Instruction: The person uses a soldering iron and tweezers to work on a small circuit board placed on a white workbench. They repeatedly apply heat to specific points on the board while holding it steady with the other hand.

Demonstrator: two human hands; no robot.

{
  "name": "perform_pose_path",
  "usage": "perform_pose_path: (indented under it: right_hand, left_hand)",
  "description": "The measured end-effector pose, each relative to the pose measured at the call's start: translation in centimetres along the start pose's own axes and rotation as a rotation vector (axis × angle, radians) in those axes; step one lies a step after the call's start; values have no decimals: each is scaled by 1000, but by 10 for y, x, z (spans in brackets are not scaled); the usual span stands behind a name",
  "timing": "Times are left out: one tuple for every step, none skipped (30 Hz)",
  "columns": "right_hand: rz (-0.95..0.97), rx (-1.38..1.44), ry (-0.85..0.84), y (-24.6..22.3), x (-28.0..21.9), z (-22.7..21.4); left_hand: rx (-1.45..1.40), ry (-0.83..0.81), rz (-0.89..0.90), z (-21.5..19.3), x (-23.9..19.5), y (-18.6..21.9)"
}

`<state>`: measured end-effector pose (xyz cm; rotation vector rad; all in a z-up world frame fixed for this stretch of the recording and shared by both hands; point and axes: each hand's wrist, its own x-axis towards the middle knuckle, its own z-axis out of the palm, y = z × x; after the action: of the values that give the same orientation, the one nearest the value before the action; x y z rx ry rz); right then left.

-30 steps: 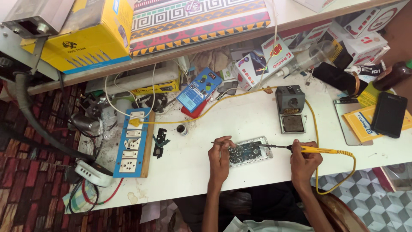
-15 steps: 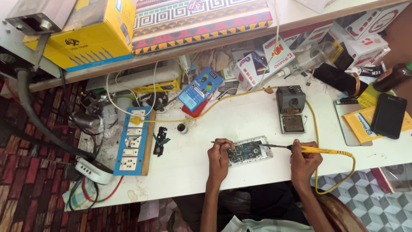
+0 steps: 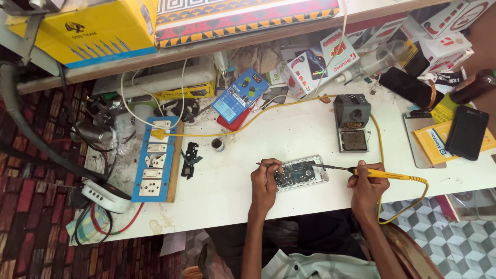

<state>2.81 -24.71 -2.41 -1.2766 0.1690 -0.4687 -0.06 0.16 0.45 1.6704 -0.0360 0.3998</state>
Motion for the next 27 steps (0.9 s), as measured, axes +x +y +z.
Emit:
perform_pose_path:
  right_hand:
    - [4,2,-9,0,0,-1]
    - [9,7,-18,1,0,-1]
    - [13,12,-27,2,-1,-2]
    - [16,-3,-26,2,-1,-2]
    - [19,-17,-24,2,-1,-2]
    - [24,-33,-23,2,-1,-1]
    - [17,-21,-35,2,-2,-2]
    - [5,-8,-47,2,-2,-1]
    - [-6,6,-59,2,-1,0]
    - [1,-13,-60,1,-2,-1]
    - [7,-33,-61,2,-3,-2]
    - [11,-50,-62,2,-2,-1]
    - [7,-45,-68,2,-1,-1]
    - [5,-42,-74,2,-1,-1]
    - [2,-39,-80,1,-2,-2]
    - [-4,-46,-72,1,-2,-1]
    - [-11,-53,-64,1,-2,0]
    - [-16,-60,-56,1,-2,0]
    - [-19,-59,-49,1,-2,1]
    - [-21,-60,-41,2,-2,0]
    - [-22,-62,-32,3,-3,-1]
    - [-24,-50,-24,3,-2,-2]
    - [-25,-39,-15,4,-2,-2]
    - [-27,-27,-7,4,-1,-2]
    - [-23,-12,-11,5,-1,-2]
    - [-21,4,-14,4,-1,-3]
    - [-19,20,-18,4,-1,-3]
  left_hand:
    - [-4,-4,6,0,-1,-1]
    - [-5,-8,13,0,-1,-2]
    - [-7,-11,20,0,-1,-3]
    - [-6,-12,15,0,-1,-4]
    - [-6,-13,10,0,-1,-5]
    - [-4,-12,3,0,-2,-6]
    - [-9,-14,35,0,-3,-6]
    - [-15,-17,72,1,-1,-7]
    - [-21,-20,108,1,0,-8]
    - [-20,-22,96,1,-2,-9]
    - [-20,-24,84,1,-4,-10]
    - [-20,-28,76,0,-3,-10]
    - [-16,-23,75,1,-2,-9]
    - [-13,-18,73,1,-2,-9]
    - [-9,-13,71,1,-2,-8]
    - [-1,-14,43,0,-2,-7]
    - [6,-16,16,0,-2,-5]
    - [15,-17,-13,0,-3,-4]
    - [15,-14,7,-1,-1,-4]
    - [14,-13,26,-1,-2,-4]
    - [14,-12,44,0,-3,-4]
    - [11,-9,52,0,-3,-4]
    - [9,-7,60,0,-3,-3]
    - [6,-5,70,0,-2,-3]
    - [14,-2,51,-1,-2,-3]
    - [20,0,35,-1,-2,-2]
    - [27,1,18,-1,-2,-2]
